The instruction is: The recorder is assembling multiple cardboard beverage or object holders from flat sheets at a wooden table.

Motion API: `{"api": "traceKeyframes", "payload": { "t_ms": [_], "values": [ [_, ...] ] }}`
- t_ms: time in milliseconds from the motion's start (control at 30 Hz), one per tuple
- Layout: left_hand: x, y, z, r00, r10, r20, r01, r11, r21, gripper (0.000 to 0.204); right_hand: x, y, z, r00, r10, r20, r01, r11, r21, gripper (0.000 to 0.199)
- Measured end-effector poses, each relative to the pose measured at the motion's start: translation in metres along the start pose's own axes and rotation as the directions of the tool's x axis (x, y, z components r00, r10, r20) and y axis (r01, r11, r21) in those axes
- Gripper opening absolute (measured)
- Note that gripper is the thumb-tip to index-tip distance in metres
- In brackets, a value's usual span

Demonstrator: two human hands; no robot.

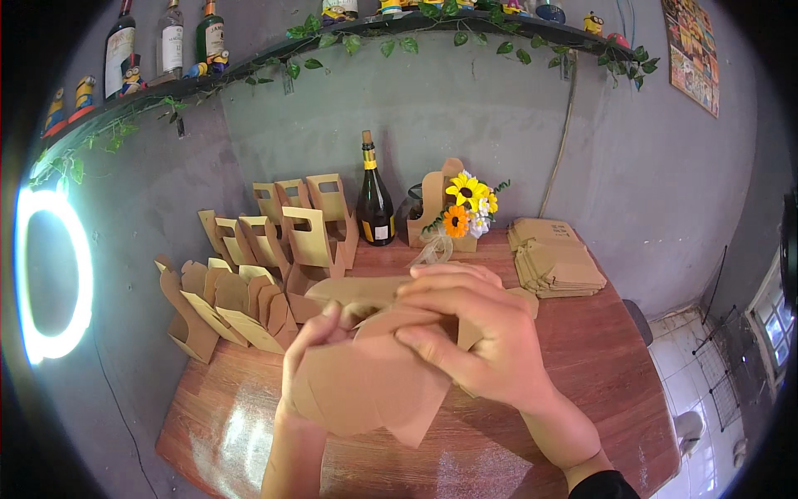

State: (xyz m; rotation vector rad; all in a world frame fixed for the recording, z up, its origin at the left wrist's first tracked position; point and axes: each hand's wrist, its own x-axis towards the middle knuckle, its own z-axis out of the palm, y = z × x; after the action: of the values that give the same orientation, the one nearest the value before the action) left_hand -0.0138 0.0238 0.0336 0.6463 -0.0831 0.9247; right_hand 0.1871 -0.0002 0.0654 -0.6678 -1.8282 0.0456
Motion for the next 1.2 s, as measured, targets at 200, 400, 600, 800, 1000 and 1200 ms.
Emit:
{"api": "traceKeyframes", "payload": {
  "t_ms": [200, 400, 600, 800, 1000, 1200],
  "values": [
    [-0.004, -0.023, 0.034, 0.963, 0.245, -0.111, -0.226, 0.961, 0.16, 0.068, 0.002, 0.009, -0.004, 0.921, 0.369, -0.128, -0.351, 0.926, 0.143, 0.025],
    [-0.006, -0.027, 0.041, 0.916, 0.351, -0.197, -0.114, 0.696, 0.708, 0.057, 0.002, 0.014, 0.004, 0.915, 0.35, -0.202, -0.314, 0.931, 0.187, 0.034],
    [-0.007, -0.016, 0.04, 0.865, 0.428, -0.261, -0.253, 0.822, 0.51, 0.045, 0.005, -0.01, -0.021, 0.968, -0.172, 0.18, 0.19, 0.978, -0.084, 0.049],
    [-0.012, -0.016, 0.047, 0.873, 0.429, -0.234, -0.3, 0.849, 0.436, 0.045, -0.002, -0.006, -0.005, 0.905, -0.318, 0.282, 0.399, 0.865, -0.305, 0.042],
    [-0.014, -0.014, 0.044, 0.893, 0.418, -0.166, -0.332, 0.862, 0.383, 0.05, -0.003, -0.004, -0.006, 0.915, -0.342, 0.213, 0.388, 0.891, -0.235, 0.032],
    [-0.023, 0.004, 0.037, 0.926, 0.366, -0.087, -0.296, 0.851, 0.433, 0.053, 0.0, -0.001, -0.005, 0.961, -0.232, 0.151, 0.241, 0.969, -0.049, 0.027]
  ]
}}
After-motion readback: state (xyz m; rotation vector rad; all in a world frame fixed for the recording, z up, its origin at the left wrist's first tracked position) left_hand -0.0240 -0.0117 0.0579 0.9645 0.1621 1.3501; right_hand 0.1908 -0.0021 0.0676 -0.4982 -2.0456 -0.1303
